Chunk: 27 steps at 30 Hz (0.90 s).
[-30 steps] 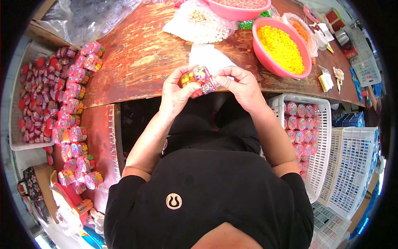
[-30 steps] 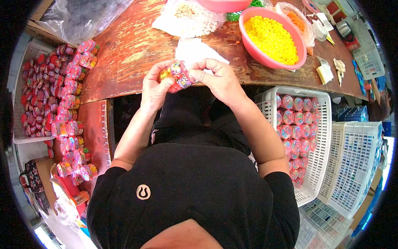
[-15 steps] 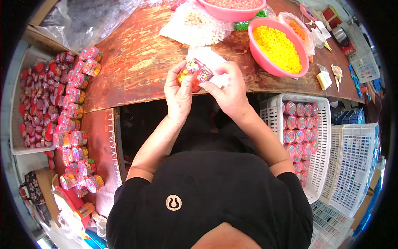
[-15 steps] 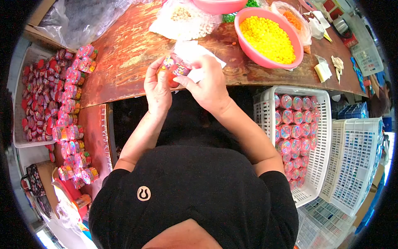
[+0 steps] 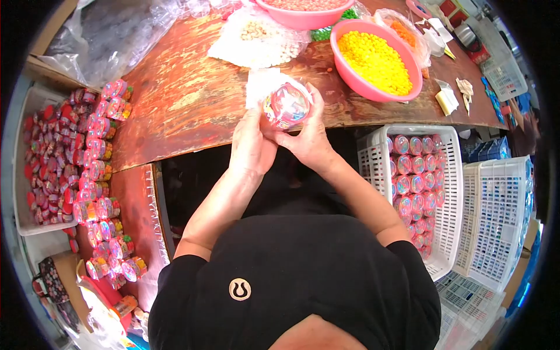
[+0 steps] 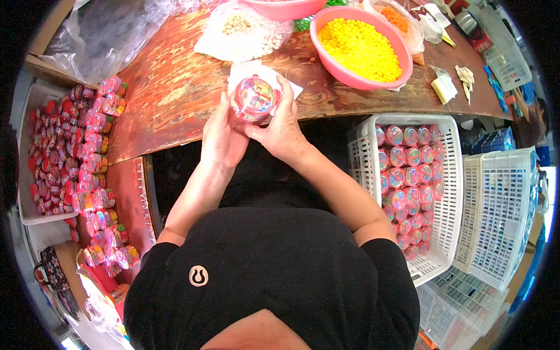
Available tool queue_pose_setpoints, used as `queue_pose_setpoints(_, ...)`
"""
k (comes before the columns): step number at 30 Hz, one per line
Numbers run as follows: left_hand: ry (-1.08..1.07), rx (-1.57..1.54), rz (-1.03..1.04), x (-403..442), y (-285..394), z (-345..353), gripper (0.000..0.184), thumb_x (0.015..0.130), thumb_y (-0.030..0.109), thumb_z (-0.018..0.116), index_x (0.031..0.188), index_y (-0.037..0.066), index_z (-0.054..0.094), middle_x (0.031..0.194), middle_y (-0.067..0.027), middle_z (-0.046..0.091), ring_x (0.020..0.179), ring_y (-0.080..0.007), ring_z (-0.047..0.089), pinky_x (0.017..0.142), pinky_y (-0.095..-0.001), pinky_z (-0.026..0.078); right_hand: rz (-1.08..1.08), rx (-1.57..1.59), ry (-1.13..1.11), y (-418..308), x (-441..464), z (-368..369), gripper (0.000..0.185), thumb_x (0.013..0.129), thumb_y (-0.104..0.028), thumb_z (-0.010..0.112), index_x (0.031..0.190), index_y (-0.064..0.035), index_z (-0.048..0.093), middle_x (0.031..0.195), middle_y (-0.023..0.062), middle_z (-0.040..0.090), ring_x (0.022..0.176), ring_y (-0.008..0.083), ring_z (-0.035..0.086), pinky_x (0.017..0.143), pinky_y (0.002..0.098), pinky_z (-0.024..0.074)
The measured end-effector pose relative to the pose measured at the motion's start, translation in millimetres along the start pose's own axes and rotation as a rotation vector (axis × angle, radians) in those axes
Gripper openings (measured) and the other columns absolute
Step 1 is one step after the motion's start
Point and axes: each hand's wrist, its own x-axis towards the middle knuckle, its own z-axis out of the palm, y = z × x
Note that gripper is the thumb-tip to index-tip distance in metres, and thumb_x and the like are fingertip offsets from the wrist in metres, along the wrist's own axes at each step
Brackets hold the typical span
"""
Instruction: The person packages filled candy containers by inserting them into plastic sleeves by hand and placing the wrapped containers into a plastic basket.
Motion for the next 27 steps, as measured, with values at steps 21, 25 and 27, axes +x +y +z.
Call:
queue_pose_setpoints(21, -0.155, 0.253, -0.172, -1, -40, 19, 0.033, 0.097, 0.019, 0.038, 0.121, -0.003, 0.047, 0.120, -0.0115, 0.053, 0.109, -0.0211, 0.052, 0.094, -0.0362, 0.042, -0.059, -0.238, 0.096, -39, -23, -89, 0.101, 0.060, -0.027, 0.083, 0.136, -0.0014, 0.022, 0.126, 0.0193, 0.043, 0.116, 0.0290, 0.046, 0.101, 0.0394, 0.0358)
queue_pose_setpoints(25, -0.511, 0.970, -0.089, 7, -23, -8, 0.043, 0.098, 0.022, 0.040, 0.134, -0.001, 0.039, 0.131, -0.0118, 0.047, 0.120, -0.0211, 0.045, 0.100, -0.0357, 0.036, 0.160, -0.025, 0.227, -40, -76, -143, 0.090, 0.067, -0.015, 0.080, 0.135, -0.0037, 0.023, 0.122, 0.0161, 0.045, 0.116, 0.0233, 0.046, 0.100, 0.0364, 0.0387)
queue_pose_setpoints(27, -0.603, 1.608, 0.338, 43, 0, -42, 0.041, 0.097, 0.022, 0.042, 0.132, 0.002, 0.043, 0.136, -0.0144, 0.043, 0.128, -0.0257, 0.039, 0.103, -0.0411, 0.032, 0.356, -0.020, 0.355, -43, -116, -195, 0.087, 0.069, -0.014, 0.080, 0.134, -0.0029, 0.024, 0.125, 0.0165, 0.045, 0.117, 0.0220, 0.046, 0.099, 0.0367, 0.0400)
